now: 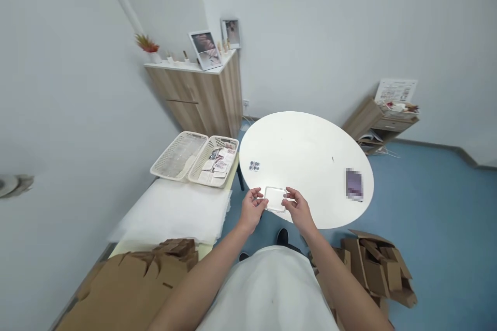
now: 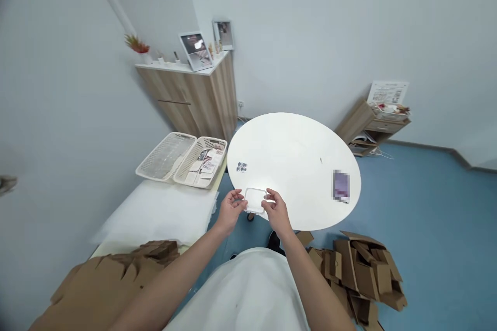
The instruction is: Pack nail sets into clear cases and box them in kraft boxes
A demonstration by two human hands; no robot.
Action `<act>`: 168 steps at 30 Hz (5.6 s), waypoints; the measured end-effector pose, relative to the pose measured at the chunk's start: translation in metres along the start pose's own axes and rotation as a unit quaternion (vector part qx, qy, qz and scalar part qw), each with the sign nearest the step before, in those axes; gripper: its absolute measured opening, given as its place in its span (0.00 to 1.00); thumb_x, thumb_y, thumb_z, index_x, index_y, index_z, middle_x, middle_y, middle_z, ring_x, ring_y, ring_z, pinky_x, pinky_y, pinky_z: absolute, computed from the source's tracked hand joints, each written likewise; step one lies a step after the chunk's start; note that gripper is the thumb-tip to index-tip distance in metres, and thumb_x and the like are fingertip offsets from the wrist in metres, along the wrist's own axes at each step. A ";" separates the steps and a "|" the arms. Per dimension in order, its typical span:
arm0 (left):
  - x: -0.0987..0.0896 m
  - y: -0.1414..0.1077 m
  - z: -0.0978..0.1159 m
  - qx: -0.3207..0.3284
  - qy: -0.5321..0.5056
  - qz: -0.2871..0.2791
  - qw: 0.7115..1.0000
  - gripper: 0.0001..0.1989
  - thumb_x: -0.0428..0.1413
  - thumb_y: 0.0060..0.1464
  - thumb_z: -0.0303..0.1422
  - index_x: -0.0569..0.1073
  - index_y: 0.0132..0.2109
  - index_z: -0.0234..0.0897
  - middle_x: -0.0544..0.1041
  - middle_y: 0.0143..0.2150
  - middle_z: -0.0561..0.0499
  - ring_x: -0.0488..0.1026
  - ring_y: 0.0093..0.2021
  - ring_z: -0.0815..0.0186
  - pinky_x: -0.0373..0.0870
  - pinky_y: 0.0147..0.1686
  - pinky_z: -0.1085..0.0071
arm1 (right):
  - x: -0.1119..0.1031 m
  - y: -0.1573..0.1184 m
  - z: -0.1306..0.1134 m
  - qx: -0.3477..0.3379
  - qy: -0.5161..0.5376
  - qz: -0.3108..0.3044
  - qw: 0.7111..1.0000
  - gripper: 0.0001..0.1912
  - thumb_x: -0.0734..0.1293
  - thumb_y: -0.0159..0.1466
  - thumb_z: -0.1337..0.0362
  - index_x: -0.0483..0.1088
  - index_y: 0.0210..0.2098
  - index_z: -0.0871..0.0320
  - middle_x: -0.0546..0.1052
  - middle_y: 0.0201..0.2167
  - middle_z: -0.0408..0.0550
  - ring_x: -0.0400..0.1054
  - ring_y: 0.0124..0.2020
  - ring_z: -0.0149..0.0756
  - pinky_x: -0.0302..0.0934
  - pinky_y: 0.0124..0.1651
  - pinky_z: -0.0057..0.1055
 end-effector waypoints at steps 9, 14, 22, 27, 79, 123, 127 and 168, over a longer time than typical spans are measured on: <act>0.086 0.034 -0.003 0.015 0.056 -0.074 0.996 0.19 0.61 0.39 0.33 0.67 0.41 0.35 0.70 0.34 0.50 0.70 0.32 0.71 0.68 0.36 0.71 | -0.084 0.036 -0.002 0.016 -0.009 0.014 1.000 0.21 0.65 0.52 0.56 0.66 0.44 0.56 0.70 0.40 0.49 0.67 0.34 0.34 0.62 0.40 0.36; 0.116 0.049 -0.006 0.015 0.129 -0.113 0.985 0.17 0.61 0.39 0.33 0.69 0.39 0.35 0.72 0.34 0.49 0.70 0.34 0.69 0.68 0.37 0.69 | -0.090 0.060 -0.009 0.000 0.008 -0.086 0.996 0.17 0.66 0.52 0.59 0.68 0.41 0.56 0.72 0.42 0.50 0.66 0.44 0.36 0.59 0.48 0.36; 0.158 0.055 -0.035 -0.068 0.193 -0.154 0.967 0.20 0.61 0.39 0.36 0.69 0.42 0.36 0.71 0.36 0.49 0.70 0.34 0.68 0.68 0.36 0.68 | -0.118 0.074 0.021 0.046 -0.061 -0.158 0.984 0.17 0.62 0.55 0.62 0.65 0.45 0.53 0.72 0.32 0.42 0.68 0.32 0.31 0.61 0.41 0.36; 0.159 0.057 -0.038 -0.076 0.166 -0.077 0.980 0.24 0.60 0.40 0.38 0.66 0.46 0.37 0.69 0.44 0.46 0.69 0.44 0.65 0.66 0.43 0.67 | -0.140 0.086 0.031 0.091 0.051 -0.089 0.991 0.14 0.65 0.52 0.58 0.66 0.36 0.56 0.70 0.32 0.43 0.70 0.32 0.33 0.61 0.36 0.32; 0.192 0.030 -0.023 0.013 0.303 -0.279 0.911 0.41 0.63 0.35 0.33 0.56 0.58 0.42 0.68 0.39 0.51 0.69 0.36 0.68 0.67 0.39 0.67 | -0.157 0.058 -0.011 -0.240 -0.222 -0.193 0.925 0.26 0.69 0.47 0.59 0.62 0.45 0.55 0.63 0.52 0.55 0.59 0.52 0.46 0.59 0.48 0.43; 0.111 0.024 -0.081 -0.214 0.179 -0.037 0.960 0.22 0.58 0.44 0.41 0.71 0.46 0.34 0.75 0.34 0.47 0.71 0.33 0.68 0.68 0.37 0.68 | -0.119 0.062 0.079 0.178 0.023 -0.135 0.975 0.33 0.66 0.52 0.54 0.55 0.55 0.51 0.63 0.51 0.50 0.67 0.38 0.33 0.64 0.41 0.36; 0.098 0.037 -0.079 -0.186 0.203 -0.034 0.961 0.25 0.57 0.45 0.39 0.66 0.51 0.35 0.73 0.31 0.51 0.70 0.31 0.70 0.68 0.37 0.69 | -0.101 0.063 0.077 0.142 -0.022 -0.139 0.980 0.31 0.64 0.54 0.56 0.54 0.55 0.49 0.64 0.48 0.48 0.65 0.36 0.31 0.64 0.41 0.36; 0.156 0.105 -0.140 -0.087 0.501 -0.268 0.819 0.37 0.52 0.50 0.31 0.41 0.63 0.42 0.60 0.43 0.47 0.64 0.36 0.66 0.67 0.36 0.68 | -0.132 0.105 0.124 0.139 -0.212 0.009 0.967 0.35 0.61 0.55 0.61 0.46 0.59 0.52 0.59 0.46 0.51 0.59 0.45 0.41 0.60 0.46 0.42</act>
Point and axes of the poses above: each hand's wrist, its own y-axis towards the middle knuckle, its own x-axis out of the palm, z = x × y, the point moved 8 cm from there along y, towards the middle knuckle
